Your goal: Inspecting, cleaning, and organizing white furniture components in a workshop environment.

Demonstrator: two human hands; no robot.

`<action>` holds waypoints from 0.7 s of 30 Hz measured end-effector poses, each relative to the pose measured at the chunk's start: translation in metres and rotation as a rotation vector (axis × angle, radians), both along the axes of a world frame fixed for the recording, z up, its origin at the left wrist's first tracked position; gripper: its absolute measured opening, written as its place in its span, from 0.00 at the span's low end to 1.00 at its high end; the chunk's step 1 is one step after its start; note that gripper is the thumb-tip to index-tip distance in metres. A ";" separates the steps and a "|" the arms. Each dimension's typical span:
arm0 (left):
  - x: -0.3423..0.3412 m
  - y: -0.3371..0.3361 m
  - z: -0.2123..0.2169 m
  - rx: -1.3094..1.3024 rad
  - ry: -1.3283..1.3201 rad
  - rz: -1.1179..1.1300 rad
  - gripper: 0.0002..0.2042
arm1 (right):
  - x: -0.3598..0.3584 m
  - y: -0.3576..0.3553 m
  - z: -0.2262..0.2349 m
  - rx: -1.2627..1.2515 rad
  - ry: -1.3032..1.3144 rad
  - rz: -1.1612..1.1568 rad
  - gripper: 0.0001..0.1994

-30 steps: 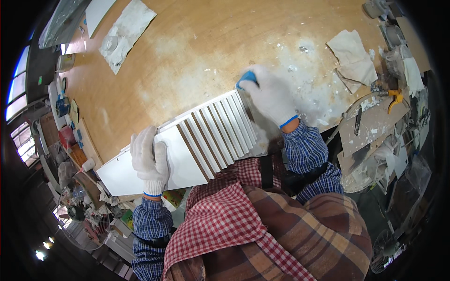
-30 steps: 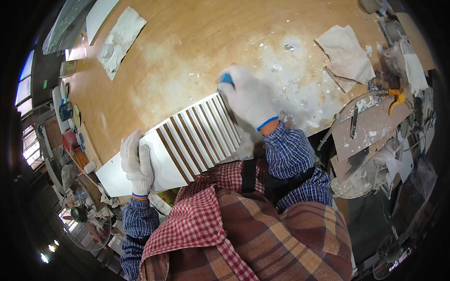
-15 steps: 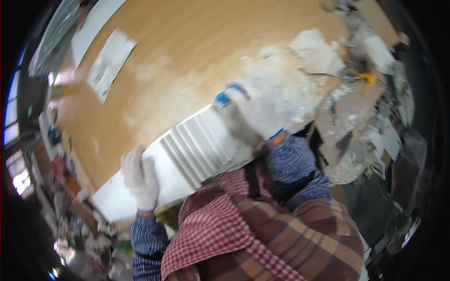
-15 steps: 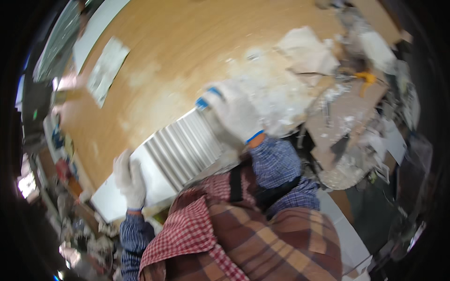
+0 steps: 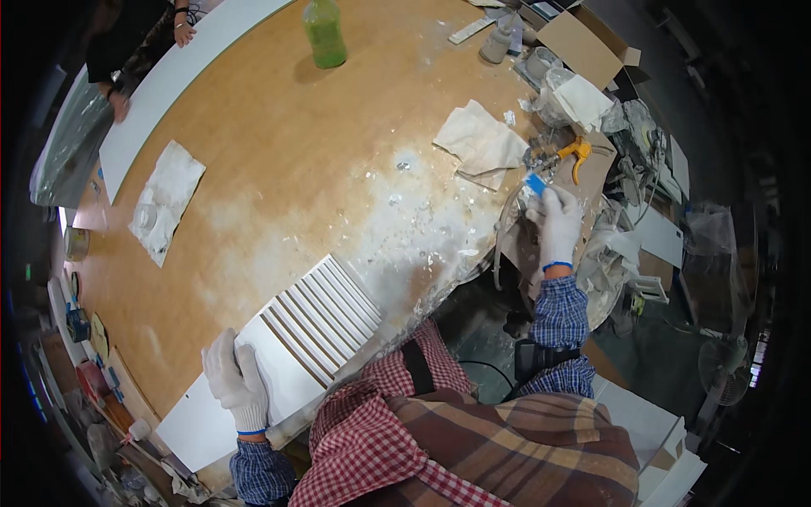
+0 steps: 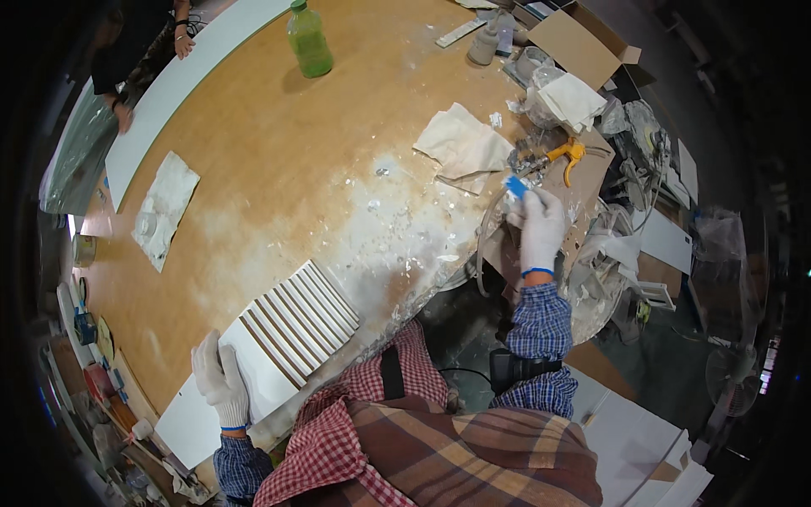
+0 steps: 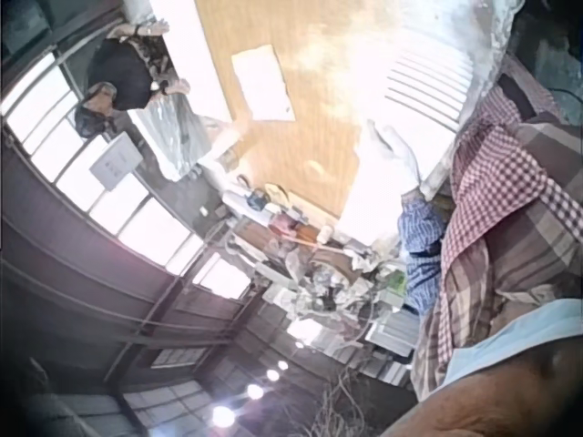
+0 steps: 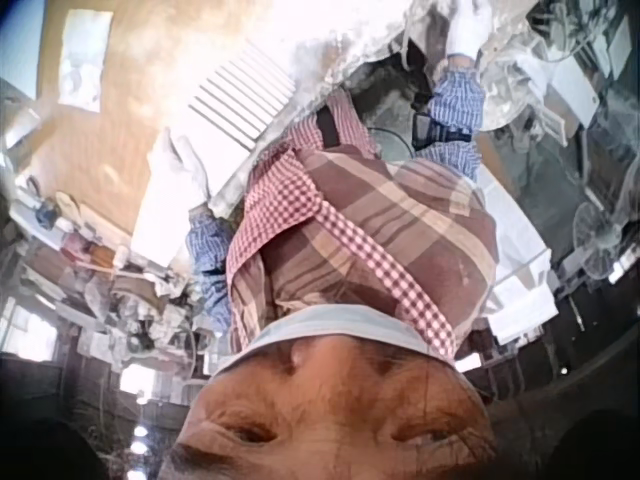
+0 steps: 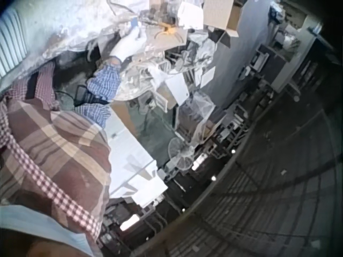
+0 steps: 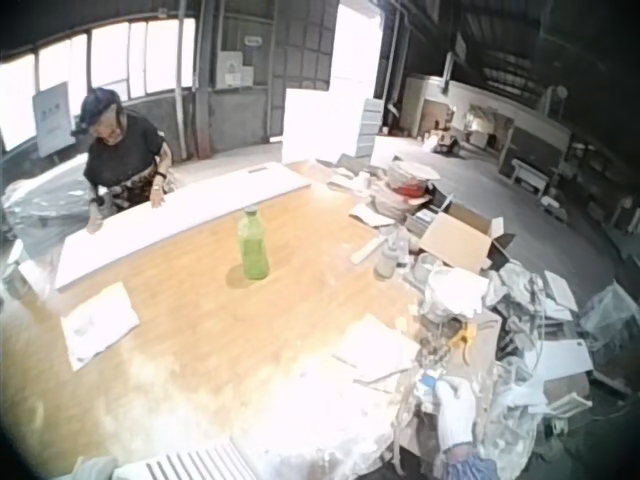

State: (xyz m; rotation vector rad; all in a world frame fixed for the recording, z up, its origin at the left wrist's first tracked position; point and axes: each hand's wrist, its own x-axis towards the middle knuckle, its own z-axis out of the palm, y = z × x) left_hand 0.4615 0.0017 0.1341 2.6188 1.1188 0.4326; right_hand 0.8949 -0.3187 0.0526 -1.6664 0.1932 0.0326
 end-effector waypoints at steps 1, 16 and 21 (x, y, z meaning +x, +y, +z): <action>0.002 0.000 0.000 0.001 -0.005 -0.001 0.14 | 0.013 -0.018 -0.008 -0.027 -0.013 -0.041 0.15; -0.003 0.006 0.005 -0.028 -0.070 0.004 0.19 | 0.078 -0.109 -0.068 -1.570 -0.590 0.324 0.16; -0.112 0.031 0.009 -0.094 -0.271 0.266 0.22 | 0.038 -0.064 -0.010 -1.084 -0.307 0.010 0.28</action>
